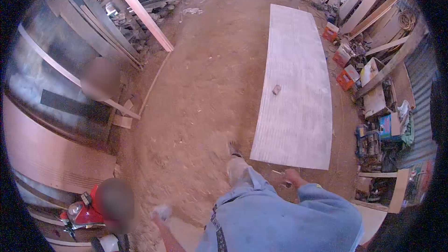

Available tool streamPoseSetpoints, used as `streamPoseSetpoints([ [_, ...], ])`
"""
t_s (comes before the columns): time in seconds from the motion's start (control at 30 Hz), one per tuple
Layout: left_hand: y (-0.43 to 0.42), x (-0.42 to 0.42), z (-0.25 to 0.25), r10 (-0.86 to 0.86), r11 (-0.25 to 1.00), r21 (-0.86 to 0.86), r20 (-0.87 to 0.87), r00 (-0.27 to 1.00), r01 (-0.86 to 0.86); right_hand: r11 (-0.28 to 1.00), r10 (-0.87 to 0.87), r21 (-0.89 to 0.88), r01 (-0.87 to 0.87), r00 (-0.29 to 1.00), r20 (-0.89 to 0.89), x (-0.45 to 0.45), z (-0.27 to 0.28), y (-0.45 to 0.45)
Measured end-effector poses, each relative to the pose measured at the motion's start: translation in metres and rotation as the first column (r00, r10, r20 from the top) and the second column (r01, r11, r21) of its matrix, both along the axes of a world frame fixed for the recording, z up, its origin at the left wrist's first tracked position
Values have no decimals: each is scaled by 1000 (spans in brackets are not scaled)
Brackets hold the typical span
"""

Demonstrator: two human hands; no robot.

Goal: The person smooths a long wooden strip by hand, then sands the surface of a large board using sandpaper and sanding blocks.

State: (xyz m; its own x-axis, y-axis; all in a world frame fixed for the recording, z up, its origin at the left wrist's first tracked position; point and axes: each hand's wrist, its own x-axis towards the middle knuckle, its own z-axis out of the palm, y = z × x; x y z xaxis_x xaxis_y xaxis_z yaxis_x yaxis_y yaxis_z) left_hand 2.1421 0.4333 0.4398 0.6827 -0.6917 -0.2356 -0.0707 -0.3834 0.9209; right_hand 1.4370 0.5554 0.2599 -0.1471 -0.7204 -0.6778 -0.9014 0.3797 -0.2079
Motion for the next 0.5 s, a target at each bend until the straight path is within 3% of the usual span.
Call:
streamPoseSetpoints([
  [0.03,-27,-21,-7,-63,998,-10,-45,997,63,1000,-2,-7,2,1000,3,-2,14,-19],
  [0.1,-76,-77,-24,-182,983,-18,-155,971,181,954,-291,78,290,957,-3,6,67,-75],
  [0.23,-186,-206,-75,-393,910,-42,-406,825,413,909,-416,-41,415,909,-24,-15,58,-189],
  [0.3,-246,-252,-104,-398,882,58,-437,807,467,950,-298,-102,294,954,-20,-32,45,-250],
  [0.33,-277,-266,-86,-413,878,43,-435,801,476,945,-227,-240,223,974,10,-36,25,-267],
  [0.37,-296,-295,-32,-447,866,6,-441,778,501,914,-139,-383,133,990,12,-58,13,-291],
  [0.4,-317,-314,-1,-469,856,-15,-448,761,517,978,-137,-153,141,990,37,-70,23,-326],
  [0.43,-350,-319,-6,-464,863,-36,-450,763,503,967,-146,-207,150,989,34,-78,24,-353],
  [0.47,-372,-317,-15,-440,876,-15,-436,786,482,925,-286,-218,312,948,142,-82,43,-381],
  [0.5,-395,-311,-25,-404,895,13,-403,821,447,969,-181,-143,200,974,137,-86,81,-416],
])
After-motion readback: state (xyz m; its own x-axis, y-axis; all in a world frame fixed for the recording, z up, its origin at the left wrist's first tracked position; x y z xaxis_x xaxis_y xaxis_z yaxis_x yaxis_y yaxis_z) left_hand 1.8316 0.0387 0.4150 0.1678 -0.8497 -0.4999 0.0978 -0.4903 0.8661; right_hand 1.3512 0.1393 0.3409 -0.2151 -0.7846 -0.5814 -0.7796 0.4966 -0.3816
